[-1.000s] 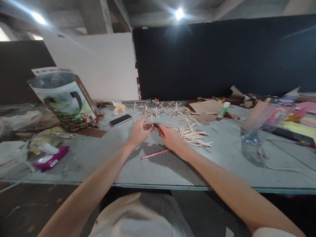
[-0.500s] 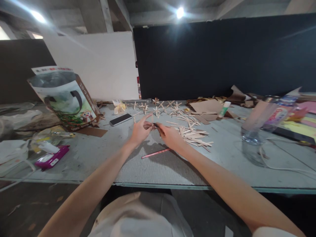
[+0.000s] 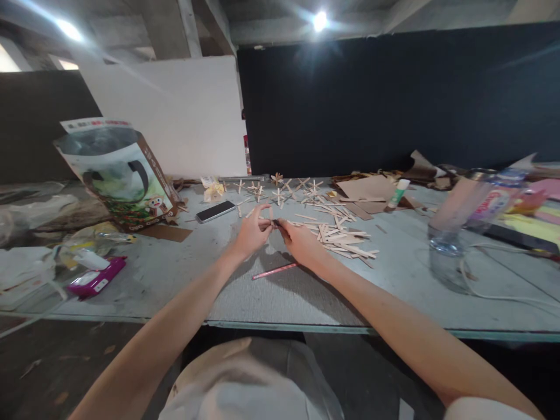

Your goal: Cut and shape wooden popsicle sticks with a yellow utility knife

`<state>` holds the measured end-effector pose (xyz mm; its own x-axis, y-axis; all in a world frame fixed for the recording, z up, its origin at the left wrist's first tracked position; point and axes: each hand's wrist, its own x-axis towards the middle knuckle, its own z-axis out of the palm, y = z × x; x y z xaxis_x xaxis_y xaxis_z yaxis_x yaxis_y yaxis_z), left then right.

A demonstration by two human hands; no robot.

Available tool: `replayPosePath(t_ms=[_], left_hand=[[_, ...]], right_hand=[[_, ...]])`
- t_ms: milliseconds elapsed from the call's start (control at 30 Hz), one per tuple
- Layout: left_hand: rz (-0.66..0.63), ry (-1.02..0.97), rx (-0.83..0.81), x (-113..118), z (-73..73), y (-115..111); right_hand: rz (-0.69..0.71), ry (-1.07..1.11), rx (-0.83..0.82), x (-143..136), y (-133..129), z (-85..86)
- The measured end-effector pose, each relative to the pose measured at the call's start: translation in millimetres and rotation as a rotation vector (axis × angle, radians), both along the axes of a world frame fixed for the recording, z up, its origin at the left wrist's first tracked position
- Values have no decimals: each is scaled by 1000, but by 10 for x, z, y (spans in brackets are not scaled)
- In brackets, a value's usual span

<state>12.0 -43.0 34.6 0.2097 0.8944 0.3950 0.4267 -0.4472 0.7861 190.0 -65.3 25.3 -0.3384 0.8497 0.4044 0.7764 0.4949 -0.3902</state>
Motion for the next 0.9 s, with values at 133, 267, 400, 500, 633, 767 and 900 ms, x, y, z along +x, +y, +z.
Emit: replayPosePath(t_ms=[133, 267, 400, 500, 633, 767, 900], left_hand=[[56, -1, -33, 43, 7, -26], [52, -38, -48, 58, 1, -25], [31, -45, -59, 57, -8, -20], [62, -26, -80, 68, -13, -15], [81, 10, -49, 68, -27, 6], [58, 57, -15, 45, -46, 33], [44, -9, -44, 43, -78, 69]], right_hand=[[2, 21, 23, -4, 22, -56], [4, 17, 38, -3, 17, -68], [-19, -52, 17, -9, -13, -42], [-24, -78, 10, -17, -30, -27], [-26, -89, 9, -18, -26, -25], [-9, -77, 5, -15, -9, -35], [9, -36, 18, -9, 9, -59]])
